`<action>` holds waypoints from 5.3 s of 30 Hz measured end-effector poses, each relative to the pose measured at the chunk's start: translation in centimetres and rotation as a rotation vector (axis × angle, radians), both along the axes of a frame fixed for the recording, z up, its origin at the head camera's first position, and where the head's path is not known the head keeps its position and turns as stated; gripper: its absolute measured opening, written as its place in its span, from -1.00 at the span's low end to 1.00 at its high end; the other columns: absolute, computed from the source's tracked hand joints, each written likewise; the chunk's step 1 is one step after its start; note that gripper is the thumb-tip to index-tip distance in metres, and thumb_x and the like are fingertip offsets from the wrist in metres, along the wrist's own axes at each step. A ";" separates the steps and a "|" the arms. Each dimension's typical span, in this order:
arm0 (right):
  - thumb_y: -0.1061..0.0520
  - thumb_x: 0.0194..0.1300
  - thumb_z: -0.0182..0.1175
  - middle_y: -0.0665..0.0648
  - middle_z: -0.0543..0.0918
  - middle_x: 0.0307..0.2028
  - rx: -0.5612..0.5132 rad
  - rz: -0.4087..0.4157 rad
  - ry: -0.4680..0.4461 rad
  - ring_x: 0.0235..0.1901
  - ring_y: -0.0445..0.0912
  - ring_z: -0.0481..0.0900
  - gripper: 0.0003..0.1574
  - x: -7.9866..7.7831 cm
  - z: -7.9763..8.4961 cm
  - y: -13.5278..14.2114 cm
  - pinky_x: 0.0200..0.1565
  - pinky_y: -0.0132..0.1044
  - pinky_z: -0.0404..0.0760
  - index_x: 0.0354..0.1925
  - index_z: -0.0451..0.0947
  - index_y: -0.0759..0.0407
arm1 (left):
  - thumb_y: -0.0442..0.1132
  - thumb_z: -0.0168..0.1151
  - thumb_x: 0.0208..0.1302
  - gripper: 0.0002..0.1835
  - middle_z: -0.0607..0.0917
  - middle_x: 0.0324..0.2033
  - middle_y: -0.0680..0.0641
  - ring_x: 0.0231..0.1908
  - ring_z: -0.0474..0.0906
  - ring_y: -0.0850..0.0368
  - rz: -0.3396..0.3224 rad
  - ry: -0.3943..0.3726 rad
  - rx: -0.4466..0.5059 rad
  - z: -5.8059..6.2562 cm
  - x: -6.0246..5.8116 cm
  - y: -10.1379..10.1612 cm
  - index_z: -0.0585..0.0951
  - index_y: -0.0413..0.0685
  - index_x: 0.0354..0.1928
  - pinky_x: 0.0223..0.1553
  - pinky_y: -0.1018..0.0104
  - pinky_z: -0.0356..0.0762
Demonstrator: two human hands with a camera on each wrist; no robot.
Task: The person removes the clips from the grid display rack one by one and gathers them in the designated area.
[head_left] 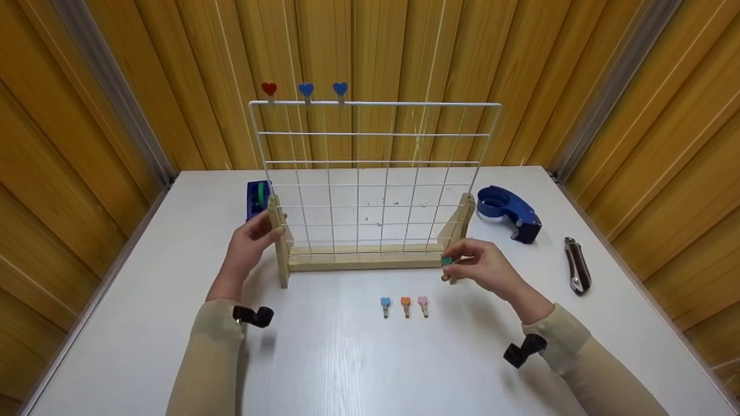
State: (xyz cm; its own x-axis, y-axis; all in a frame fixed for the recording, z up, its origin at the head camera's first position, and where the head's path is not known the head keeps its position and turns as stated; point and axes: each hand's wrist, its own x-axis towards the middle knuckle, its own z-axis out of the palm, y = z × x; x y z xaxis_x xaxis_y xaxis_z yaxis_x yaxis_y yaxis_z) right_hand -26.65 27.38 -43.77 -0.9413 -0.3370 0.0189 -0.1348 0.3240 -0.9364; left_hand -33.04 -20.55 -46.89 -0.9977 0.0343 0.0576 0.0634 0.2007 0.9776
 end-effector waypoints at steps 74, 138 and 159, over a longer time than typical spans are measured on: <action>0.14 0.31 0.42 0.16 0.70 -0.08 0.259 -0.081 0.132 -0.07 -0.03 0.61 -0.51 2.0 5.8 -4.6 -0.08 -0.39 0.63 0.18 0.61 0.13 | -0.06 0.32 0.43 -0.33 0.51 0.44 -0.05 0.51 0.34 0.03 -0.001 -0.005 0.014 0.3 0.1 0.2 0.37 0.14 0.53 0.53 0.07 0.30; 0.27 0.27 0.42 0.22 0.82 -0.22 0.059 -0.060 0.596 -0.31 -0.21 0.70 -0.91 -6.9 25.2 -18.5 -0.08 -0.39 0.71 -0.25 0.76 0.31 | -0.11 0.30 0.45 -0.32 0.50 0.44 -0.13 0.49 0.36 -0.04 -0.011 0.032 0.022 0.1 -0.1 0.3 0.34 0.08 0.54 0.52 0.03 0.32; 0.35 0.32 0.32 0.02 0.75 -0.31 -0.175 0.021 0.581 -0.35 -0.14 0.75 -0.76 -5.5 24.6 -16.8 -0.19 -0.37 0.75 -0.04 0.64 0.37 | -0.08 0.32 0.43 -0.36 0.56 0.38 -0.09 0.44 0.43 -0.02 -0.010 0.048 0.002 0.1 -0.1 0.5 0.41 0.10 0.50 0.49 0.03 0.37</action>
State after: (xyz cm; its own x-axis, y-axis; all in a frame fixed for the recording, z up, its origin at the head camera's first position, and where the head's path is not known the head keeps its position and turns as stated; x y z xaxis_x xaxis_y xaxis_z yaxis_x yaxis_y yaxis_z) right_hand -32.12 10.55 -19.19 -0.7534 -0.3008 0.5847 -0.6448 0.1632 -0.7468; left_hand -33.09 -20.01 -46.80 -0.9935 0.0442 0.1051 0.1119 0.1982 0.9737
